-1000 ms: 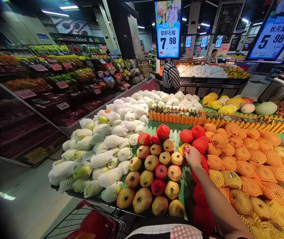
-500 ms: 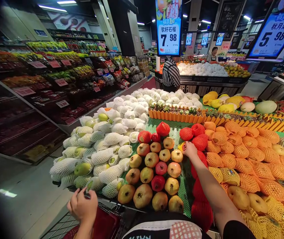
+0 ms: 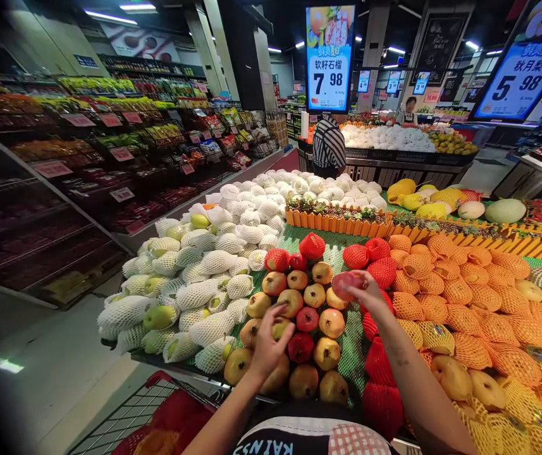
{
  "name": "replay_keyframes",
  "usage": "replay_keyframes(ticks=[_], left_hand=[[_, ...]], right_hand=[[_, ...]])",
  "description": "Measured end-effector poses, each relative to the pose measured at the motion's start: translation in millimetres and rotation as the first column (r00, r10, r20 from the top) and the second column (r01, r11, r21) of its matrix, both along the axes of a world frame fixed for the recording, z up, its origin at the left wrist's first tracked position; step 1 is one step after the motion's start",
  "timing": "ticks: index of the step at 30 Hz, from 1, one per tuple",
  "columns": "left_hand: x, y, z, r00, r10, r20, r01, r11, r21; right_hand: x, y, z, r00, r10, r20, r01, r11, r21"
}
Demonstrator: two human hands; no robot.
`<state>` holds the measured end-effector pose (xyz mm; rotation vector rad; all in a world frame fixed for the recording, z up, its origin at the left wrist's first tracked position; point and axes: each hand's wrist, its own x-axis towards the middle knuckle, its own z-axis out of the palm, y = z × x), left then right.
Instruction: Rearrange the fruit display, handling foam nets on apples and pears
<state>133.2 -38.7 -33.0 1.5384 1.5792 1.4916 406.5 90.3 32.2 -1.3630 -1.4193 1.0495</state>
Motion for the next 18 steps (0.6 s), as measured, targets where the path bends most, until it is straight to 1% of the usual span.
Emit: replay_keyframes(ticks=[1,2,3,5,7,8,9,10,11,12,13,14,15,18], left_hand=[[13.1,-3.0,2.9,0.992,-0.125,0.033,0.126,0.992,-0.029],[24.3,-6.7,5.7,0.974,-0.220,0.059,0.223,0.973,-0.051],[33.1,-10.7,8.2,0.956,-0.285,0.073,0.290,0.955,-0.067],[43.1,-18.3,10.6,0.933,-0.352,0.075,0.358,0.929,-0.097],[42.4,-24.0,8.3,0.932,-0.356,0.064,0.361,0.923,-0.133],[38.3,-26.1,5.1,0.940,-0.335,0.061,0.340,0.928,-0.155],[32.1,-27.8,0.8,0.954,-0.294,0.063,0.300,0.938,-0.175],[23.9,-29.1,-4.3,0.970,-0.232,0.070,0.242,0.951,-0.193],[14.2,-30.1,-10.0,0.984,-0.156,0.081,0.169,0.964,-0.205],[3.4,-30.9,-15.7,0.993,-0.071,0.093,0.089,0.973,-0.211],[-8.0,-31.4,-21.2,0.994,0.017,0.108,0.006,0.977,-0.212],[-19.7,-31.9,-26.1,0.987,0.103,0.123,-0.076,0.975,-0.211],[-31.1,-32.3,-30.2,0.974,0.183,0.135,-0.152,0.965,-0.211],[-61.0,-34.2,-37.3,0.918,0.371,0.143,-0.338,0.918,-0.207]], right_hand=[[-6.4,-14.0,-2.1,0.995,0.092,-0.040,-0.095,0.993,-0.075],[-13.6,-29.0,-6.1,0.981,0.185,-0.066,-0.192,0.972,-0.136],[-21.2,-44.1,-11.3,0.960,0.270,-0.080,-0.280,0.943,-0.181],[-34.5,-69.8,-21.9,0.904,0.419,-0.090,-0.428,0.877,-0.218],[-41.6,-82.4,-27.8,0.836,0.535,-0.121,-0.549,0.808,-0.214],[-42.1,-82.3,-28.1,0.806,0.578,-0.129,-0.592,0.779,-0.210],[-40.8,-78.4,-27.0,0.794,0.597,-0.117,-0.607,0.767,-0.207],[-38.5,-71.5,-25.0,0.807,0.586,-0.076,-0.588,0.783,-0.203],[-36.0,-62.8,-22.9,0.841,0.540,0.004,-0.530,0.826,-0.191],[-34.2,-53.9,-21.4,0.877,0.464,0.128,-0.442,0.882,-0.164],[-34.2,-46.1,-21.3,0.890,0.370,0.266,-0.350,0.929,-0.121],[-36.6,-40.3,-23.0,0.878,0.290,0.382,-0.283,0.956,-0.075],[-41.7,-37.1,-26.5,0.845,0.245,0.475,-0.253,0.966,-0.047],[-69.6,-41.2,-46.0,0.694,0.249,0.676,-0.293,0.955,-0.051]])
